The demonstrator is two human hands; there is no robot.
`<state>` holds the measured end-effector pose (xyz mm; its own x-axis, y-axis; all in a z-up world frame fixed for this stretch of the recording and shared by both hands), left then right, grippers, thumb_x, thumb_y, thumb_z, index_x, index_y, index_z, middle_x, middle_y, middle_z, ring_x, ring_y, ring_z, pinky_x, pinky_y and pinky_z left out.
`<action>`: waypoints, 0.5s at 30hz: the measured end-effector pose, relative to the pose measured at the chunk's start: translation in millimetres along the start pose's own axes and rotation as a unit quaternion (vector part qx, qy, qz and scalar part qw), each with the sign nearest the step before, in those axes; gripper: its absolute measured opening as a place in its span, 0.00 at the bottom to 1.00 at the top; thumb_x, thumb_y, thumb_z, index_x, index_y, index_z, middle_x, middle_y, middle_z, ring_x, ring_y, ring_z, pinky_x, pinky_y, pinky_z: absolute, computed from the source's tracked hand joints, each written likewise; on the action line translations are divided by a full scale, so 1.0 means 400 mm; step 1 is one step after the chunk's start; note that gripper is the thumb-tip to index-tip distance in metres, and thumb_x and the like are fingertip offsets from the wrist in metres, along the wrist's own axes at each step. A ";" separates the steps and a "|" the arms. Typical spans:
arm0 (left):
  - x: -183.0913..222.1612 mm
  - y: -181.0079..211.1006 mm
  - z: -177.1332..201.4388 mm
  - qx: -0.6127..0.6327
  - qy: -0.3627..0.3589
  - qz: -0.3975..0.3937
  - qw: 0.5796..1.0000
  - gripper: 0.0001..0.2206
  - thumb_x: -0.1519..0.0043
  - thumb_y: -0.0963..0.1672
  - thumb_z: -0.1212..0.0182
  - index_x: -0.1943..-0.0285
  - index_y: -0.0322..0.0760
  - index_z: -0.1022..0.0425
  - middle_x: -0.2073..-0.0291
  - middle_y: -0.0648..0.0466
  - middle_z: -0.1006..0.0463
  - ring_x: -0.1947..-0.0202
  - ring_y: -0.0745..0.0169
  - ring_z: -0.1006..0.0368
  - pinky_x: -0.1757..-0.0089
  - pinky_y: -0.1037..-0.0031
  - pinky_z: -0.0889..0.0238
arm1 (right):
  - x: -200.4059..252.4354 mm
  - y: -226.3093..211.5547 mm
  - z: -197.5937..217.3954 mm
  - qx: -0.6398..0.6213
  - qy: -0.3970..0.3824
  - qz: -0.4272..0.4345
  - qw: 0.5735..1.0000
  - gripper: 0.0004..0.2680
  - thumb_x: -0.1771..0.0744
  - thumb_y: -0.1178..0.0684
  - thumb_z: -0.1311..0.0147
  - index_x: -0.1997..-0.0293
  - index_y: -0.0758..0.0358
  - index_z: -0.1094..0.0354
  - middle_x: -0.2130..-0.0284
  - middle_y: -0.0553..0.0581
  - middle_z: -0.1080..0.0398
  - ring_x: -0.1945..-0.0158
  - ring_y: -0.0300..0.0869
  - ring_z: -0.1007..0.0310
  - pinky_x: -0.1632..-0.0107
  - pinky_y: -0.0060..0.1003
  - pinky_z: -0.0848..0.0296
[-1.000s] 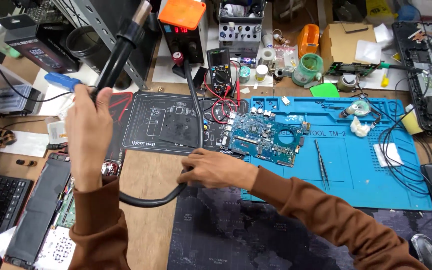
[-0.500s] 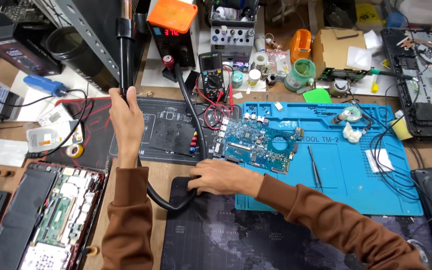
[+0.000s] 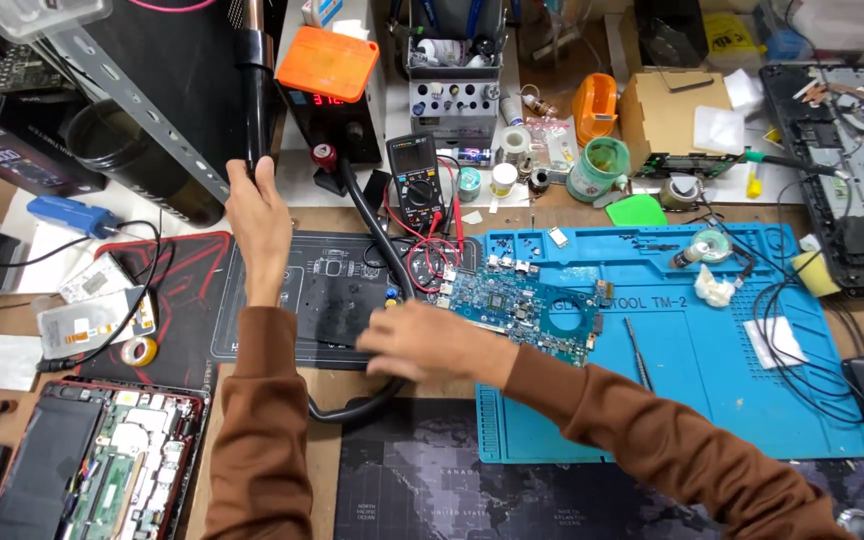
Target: Repairing a laptop motherboard using a heat gun and tweezers to manipulate small components
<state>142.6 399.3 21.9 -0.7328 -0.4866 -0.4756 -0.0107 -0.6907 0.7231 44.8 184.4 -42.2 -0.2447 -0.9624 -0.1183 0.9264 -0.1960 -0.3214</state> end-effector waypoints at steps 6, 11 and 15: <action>-0.047 -0.030 -0.042 -0.010 0.008 -0.019 1.000 0.18 0.22 0.51 0.60 0.48 0.30 0.35 0.65 0.30 0.23 0.62 0.19 0.26 0.62 0.46 0.34 | -0.068 0.148 0.172 0.033 0.111 -0.095 0.989 0.14 0.28 0.39 0.56 0.43 0.55 0.32 0.61 0.55 0.30 0.58 0.44 0.26 0.53 0.39 0.27; -0.071 -0.068 -0.077 0.009 0.014 -0.008 1.000 0.20 0.22 0.51 0.60 0.44 0.28 0.35 0.61 0.28 0.23 0.59 0.23 0.24 0.62 0.46 0.32 | -0.072 0.176 0.278 -0.023 0.191 -0.129 0.973 0.15 0.28 0.48 0.50 0.36 0.65 0.37 0.62 0.60 0.30 0.61 0.50 0.22 0.57 0.45 0.22; -0.087 -0.093 -0.093 0.018 0.012 0.012 1.000 0.24 0.22 0.53 0.59 0.39 0.24 0.36 0.53 0.23 0.24 0.53 0.19 0.25 0.59 0.41 0.31 | -0.074 0.236 0.278 -0.092 0.218 -0.177 0.955 0.19 0.30 0.49 0.47 0.31 0.63 0.43 0.63 0.58 0.29 0.64 0.50 0.21 0.61 0.49 0.20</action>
<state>193.9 422.1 -7.1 -0.7166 -0.5162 -0.4691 -0.0171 -0.6593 0.7516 171.4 173.6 35.4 -0.6668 -0.6638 -0.3387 0.7073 -0.4206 -0.5682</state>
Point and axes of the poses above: each hand's wrist, its own x-axis away from the middle knuckle, its own z-axis out of the back of the hand, y = z × x, the point moved 8 cm from there along -x, towards the middle knuckle
